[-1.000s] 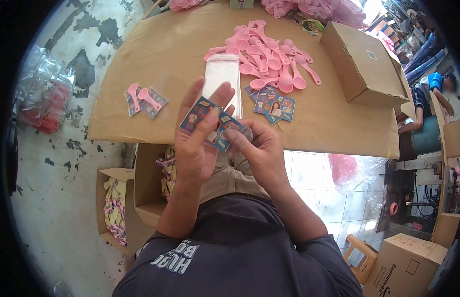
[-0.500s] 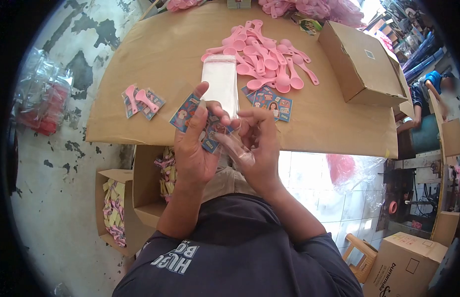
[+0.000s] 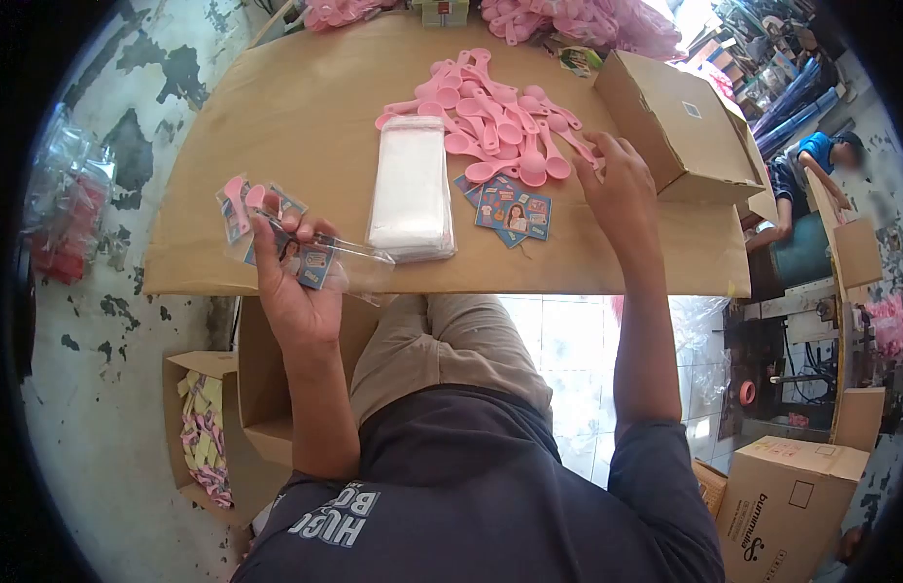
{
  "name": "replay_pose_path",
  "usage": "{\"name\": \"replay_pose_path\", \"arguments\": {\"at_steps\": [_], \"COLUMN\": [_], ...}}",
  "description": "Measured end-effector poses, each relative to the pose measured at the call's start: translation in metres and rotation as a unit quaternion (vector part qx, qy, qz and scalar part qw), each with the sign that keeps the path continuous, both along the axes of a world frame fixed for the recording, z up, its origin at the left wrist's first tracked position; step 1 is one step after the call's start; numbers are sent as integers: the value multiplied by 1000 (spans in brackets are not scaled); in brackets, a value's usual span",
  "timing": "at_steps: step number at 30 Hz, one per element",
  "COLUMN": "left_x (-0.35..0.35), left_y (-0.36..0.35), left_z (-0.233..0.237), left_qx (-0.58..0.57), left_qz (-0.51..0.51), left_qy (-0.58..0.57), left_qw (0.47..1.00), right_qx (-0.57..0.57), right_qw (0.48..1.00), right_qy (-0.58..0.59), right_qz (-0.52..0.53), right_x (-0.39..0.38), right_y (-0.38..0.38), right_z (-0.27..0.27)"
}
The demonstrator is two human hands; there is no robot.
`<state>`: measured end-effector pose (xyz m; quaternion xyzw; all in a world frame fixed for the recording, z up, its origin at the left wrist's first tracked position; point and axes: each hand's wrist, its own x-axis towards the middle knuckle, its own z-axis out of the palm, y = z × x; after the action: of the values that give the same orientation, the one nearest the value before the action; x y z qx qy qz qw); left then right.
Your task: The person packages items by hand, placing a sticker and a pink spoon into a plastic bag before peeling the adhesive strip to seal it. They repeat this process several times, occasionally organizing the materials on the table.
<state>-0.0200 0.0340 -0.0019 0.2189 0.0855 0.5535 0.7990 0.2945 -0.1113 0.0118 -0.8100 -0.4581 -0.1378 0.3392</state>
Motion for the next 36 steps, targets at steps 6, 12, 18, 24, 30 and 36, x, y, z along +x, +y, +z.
{"name": "replay_pose_path", "arguments": {"at_steps": [6, 12, 18, 24, 30, 36], "left_x": [-1, 1, 13, 31, 37, 42], "left_y": [-1, 5, 4, -20, -32, -44], "left_z": [1, 3, 10, 10, 8, 7], "left_qx": [22, 40, 26, 52, 25, -20], "left_qz": [51, 80, 102, -3, -78, -166], "left_qy": [22, -21, 9, 23, 11, -29], "left_qw": [998, 996, 994, 998, 997, 985], "right_qx": [-93, -18, 27, -19, 60, 126], "right_qw": [989, 993, 812, 771, 726, 754], "right_qy": [-112, 119, 537, 556, 584, 550], "right_qz": [-26, 8, 225, 309, 357, 336], "right_x": [40, 3, -95, -131, -141, -155], "right_y": [15, -16, -51, -37, -31, -18], "right_z": [-29, -1, 1, 5, 1, -12]}}
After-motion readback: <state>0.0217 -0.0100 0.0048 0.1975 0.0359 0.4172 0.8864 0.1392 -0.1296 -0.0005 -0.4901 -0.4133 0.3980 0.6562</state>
